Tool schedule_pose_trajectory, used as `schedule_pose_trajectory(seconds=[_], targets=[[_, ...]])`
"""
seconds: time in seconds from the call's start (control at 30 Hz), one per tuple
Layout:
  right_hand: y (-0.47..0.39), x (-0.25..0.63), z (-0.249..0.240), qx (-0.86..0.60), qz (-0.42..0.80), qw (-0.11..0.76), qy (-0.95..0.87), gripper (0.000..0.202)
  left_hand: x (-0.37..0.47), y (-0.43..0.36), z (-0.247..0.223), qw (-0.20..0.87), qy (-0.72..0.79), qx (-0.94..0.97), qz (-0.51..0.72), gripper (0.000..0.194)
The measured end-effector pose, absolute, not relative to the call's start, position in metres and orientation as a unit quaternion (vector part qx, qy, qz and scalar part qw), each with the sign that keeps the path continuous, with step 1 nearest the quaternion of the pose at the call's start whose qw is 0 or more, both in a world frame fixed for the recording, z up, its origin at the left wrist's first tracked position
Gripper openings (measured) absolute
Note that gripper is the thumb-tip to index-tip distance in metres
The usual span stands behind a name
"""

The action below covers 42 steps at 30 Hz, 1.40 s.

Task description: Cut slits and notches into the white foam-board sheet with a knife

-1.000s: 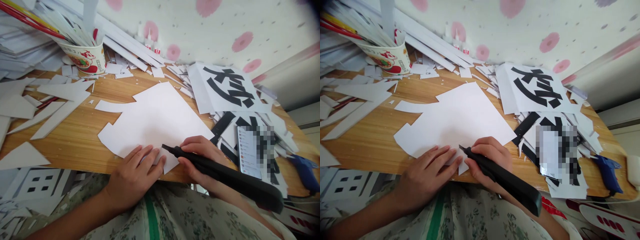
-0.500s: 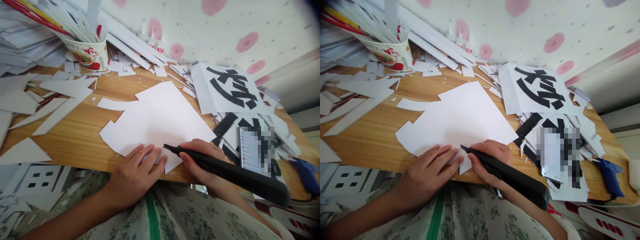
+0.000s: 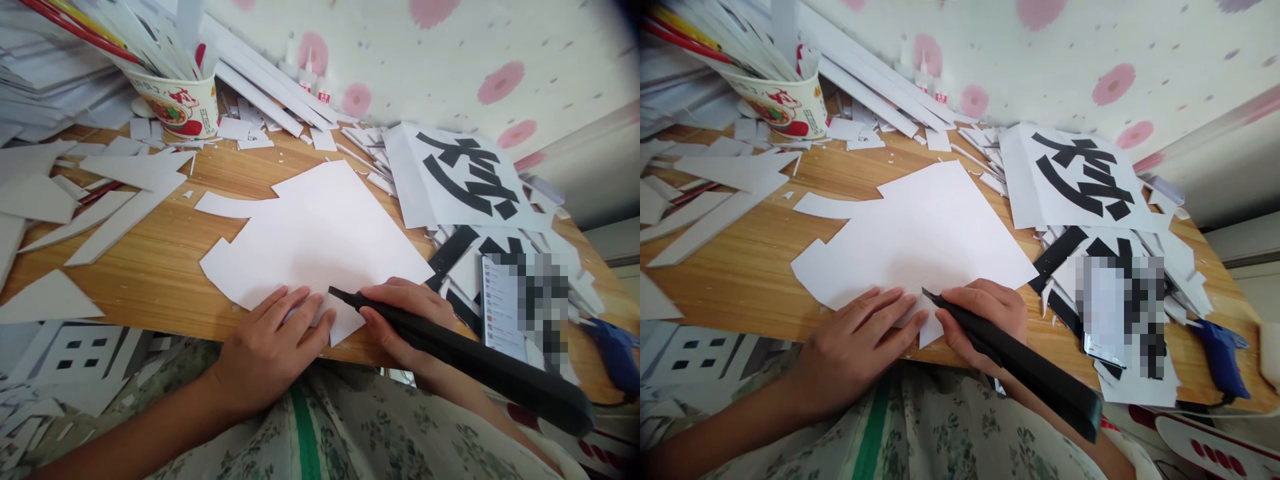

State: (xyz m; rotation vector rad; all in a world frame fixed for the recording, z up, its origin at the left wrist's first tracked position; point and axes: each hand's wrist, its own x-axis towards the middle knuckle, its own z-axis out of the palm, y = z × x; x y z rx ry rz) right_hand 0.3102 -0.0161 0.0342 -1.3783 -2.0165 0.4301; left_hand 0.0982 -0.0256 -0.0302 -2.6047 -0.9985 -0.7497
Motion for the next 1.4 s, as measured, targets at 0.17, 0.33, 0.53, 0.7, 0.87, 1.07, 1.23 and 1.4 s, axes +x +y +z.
schedule_pose_trajectory(seconds=[0.17,0.33,0.53,0.7,0.87,1.07,1.23,1.4], targets=[[-0.017,0.311,0.035,-0.510,0.174,0.331,-0.774,0.010,0.098,-0.025,-0.029,0.126,-0.342,-0.896,-0.252,0.025],[-0.017,0.310,0.036,-0.506,0.182,0.333,-0.775,0.011,0.099,-0.024,-0.029,0.127,-0.343,-0.895,-0.256,0.024],[-0.012,0.311,0.030,-0.482,0.169,0.353,-0.784,0.011,0.099,-0.025,-0.030,0.125,-0.342,-0.897,-0.251,0.025],[-0.003,0.317,0.021,-0.418,0.129,0.361,-0.824,0.010,0.098,-0.026,-0.031,0.125,-0.345,-0.896,-0.252,0.026],[0.000,0.326,0.016,-0.374,0.099,0.333,-0.860,0.017,0.098,-0.025,-0.029,0.127,-0.350,-0.894,-0.248,0.025],[-0.002,0.328,0.015,-0.375,0.088,0.317,-0.867,0.015,0.100,-0.026,-0.028,0.121,-0.359,-0.891,-0.250,0.023],[-0.002,0.327,0.013,-0.346,0.089,0.341,-0.870,0.020,0.099,-0.027,-0.031,0.113,-0.373,-0.885,-0.255,0.023],[-0.005,0.329,0.010,-0.344,0.078,0.351,-0.867,0.025,0.100,-0.028,-0.031,0.109,-0.382,-0.879,-0.264,0.022]])
